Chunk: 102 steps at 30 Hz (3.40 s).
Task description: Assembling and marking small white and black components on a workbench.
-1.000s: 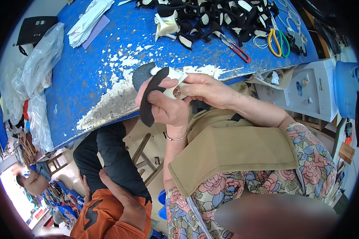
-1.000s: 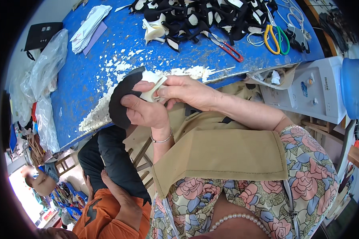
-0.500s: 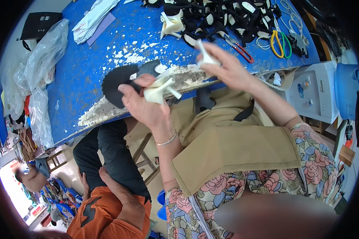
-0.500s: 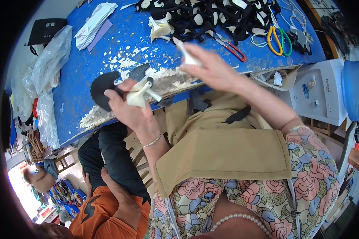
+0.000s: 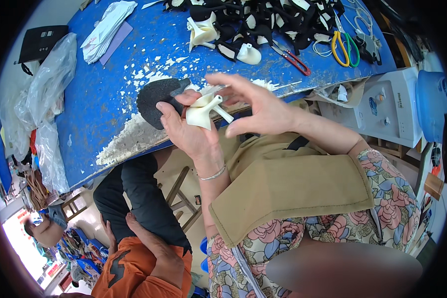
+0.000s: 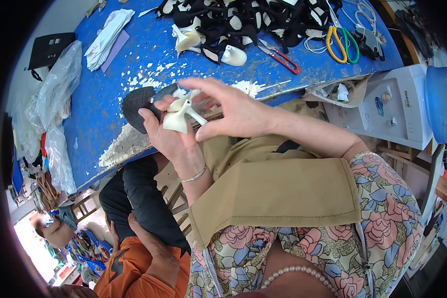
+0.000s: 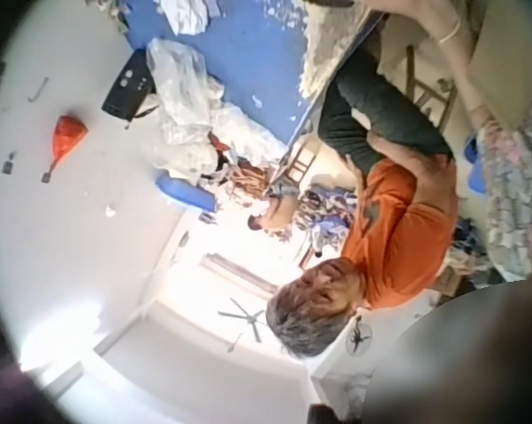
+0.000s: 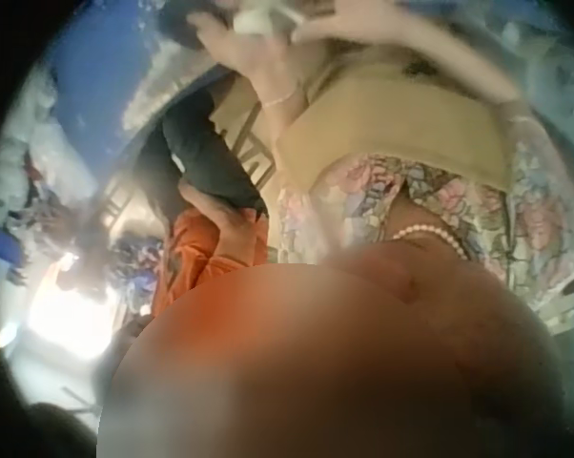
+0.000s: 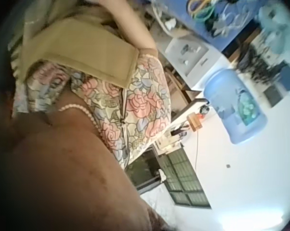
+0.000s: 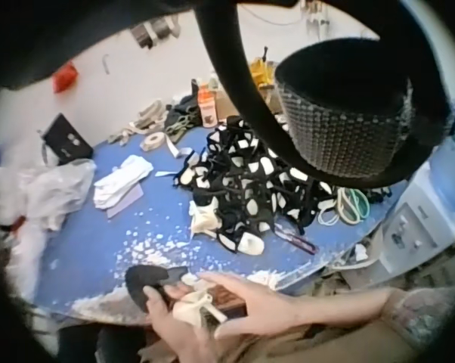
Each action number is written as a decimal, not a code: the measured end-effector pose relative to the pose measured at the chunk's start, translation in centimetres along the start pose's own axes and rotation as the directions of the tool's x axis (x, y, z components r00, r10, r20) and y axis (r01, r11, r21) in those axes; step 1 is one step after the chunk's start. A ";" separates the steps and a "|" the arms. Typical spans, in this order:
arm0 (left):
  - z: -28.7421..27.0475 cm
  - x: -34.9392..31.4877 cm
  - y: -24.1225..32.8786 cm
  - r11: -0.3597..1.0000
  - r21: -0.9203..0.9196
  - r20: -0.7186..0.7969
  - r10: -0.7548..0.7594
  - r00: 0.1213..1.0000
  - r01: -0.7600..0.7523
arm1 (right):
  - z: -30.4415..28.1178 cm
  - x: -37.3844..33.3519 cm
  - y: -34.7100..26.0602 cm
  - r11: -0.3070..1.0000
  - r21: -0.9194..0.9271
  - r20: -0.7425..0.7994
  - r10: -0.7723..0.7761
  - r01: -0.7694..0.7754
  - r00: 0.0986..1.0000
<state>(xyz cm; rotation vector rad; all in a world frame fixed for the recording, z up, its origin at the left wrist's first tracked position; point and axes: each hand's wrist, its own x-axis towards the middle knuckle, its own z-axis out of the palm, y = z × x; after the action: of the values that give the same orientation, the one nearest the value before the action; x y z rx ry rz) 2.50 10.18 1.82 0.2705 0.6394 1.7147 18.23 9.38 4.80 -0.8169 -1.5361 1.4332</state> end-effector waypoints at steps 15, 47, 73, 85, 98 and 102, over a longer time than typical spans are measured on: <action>2.5 -0.5 -0.9 0.988 0.104 -0.046 0.117 0.992 -0.111 | 0.6 -0.3 0.7 0.978 -0.196 -0.049 -0.084 0.073 0.995; 1.4 -1.5 -1.7 0.575 0.556 0.263 0.562 0.784 -0.599 | 2.0 -1.6 -0.7 0.888 -0.389 -0.112 -0.309 0.245 0.944; 1.2 -1.5 -0.2 0.692 0.643 0.038 0.400 0.916 -0.329 | -4.2 -0.8 3.5 0.606 -0.781 -0.213 -0.485 0.151 0.848; 2.0 -2.6 -1.4 0.653 0.613 0.194 0.421 0.886 -0.444 | 1.9 -1.4 0.6 0.546 0.629 0.243 0.539 -0.554 0.806; -1.2 -1.8 1.8 0.895 0.414 0.162 0.104 0.981 -0.164 | -3.1 -1.9 -0.9 0.691 0.642 0.033 0.406 -0.331 0.913; 0.2 -3.2 1.6 0.981 0.188 0.215 0.009 0.976 -0.051 | -3.1 -1.8 -0.8 0.544 0.771 0.157 0.343 -0.333 0.926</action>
<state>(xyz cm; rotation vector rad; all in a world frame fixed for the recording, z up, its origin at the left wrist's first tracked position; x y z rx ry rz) 2.07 7.02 3.36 0.5964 0.6448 1.6260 21.87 8.96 5.26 -0.5574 -0.5630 2.1473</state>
